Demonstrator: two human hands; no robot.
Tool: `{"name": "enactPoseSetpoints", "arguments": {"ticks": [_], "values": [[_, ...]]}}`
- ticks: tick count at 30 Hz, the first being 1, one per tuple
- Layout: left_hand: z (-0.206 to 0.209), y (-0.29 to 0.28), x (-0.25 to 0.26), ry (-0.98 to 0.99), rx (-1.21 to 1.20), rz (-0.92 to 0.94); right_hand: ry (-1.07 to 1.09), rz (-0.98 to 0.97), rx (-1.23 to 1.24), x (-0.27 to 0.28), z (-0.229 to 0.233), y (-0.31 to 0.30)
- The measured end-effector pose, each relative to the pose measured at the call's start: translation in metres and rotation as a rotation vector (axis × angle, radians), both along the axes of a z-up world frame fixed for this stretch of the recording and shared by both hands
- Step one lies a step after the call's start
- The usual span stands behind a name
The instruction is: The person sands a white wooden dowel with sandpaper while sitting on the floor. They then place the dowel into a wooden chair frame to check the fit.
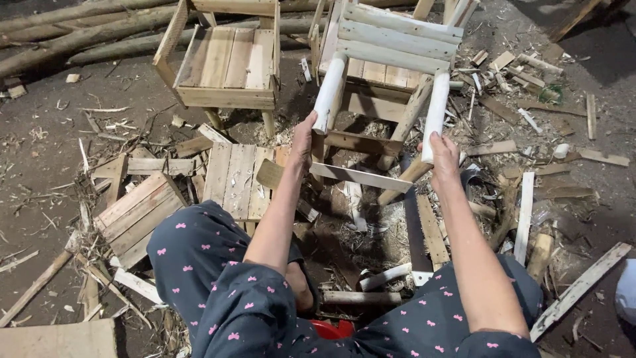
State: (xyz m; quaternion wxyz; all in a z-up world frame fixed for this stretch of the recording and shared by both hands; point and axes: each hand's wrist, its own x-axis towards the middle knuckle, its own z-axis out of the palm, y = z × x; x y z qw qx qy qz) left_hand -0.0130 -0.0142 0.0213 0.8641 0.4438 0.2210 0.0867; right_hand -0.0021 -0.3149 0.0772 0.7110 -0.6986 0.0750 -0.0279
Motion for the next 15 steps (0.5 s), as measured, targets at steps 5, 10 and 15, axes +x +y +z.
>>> {"name": "enactPoseSetpoints", "arguments": {"ticks": [5,10,15], "values": [[-0.011,0.003,0.008,-0.002,-0.045,0.017,0.022,-0.007,-0.022,-0.012,0.014,0.006],[-0.001,0.005,0.001,-0.005,-0.057,-0.004,0.074,-0.029,0.034,-0.01,0.007,0.0],[-0.007,0.008,0.004,0.001,-0.063,-0.017,0.12,-0.019,0.098,-0.005,0.008,-0.003]]}}
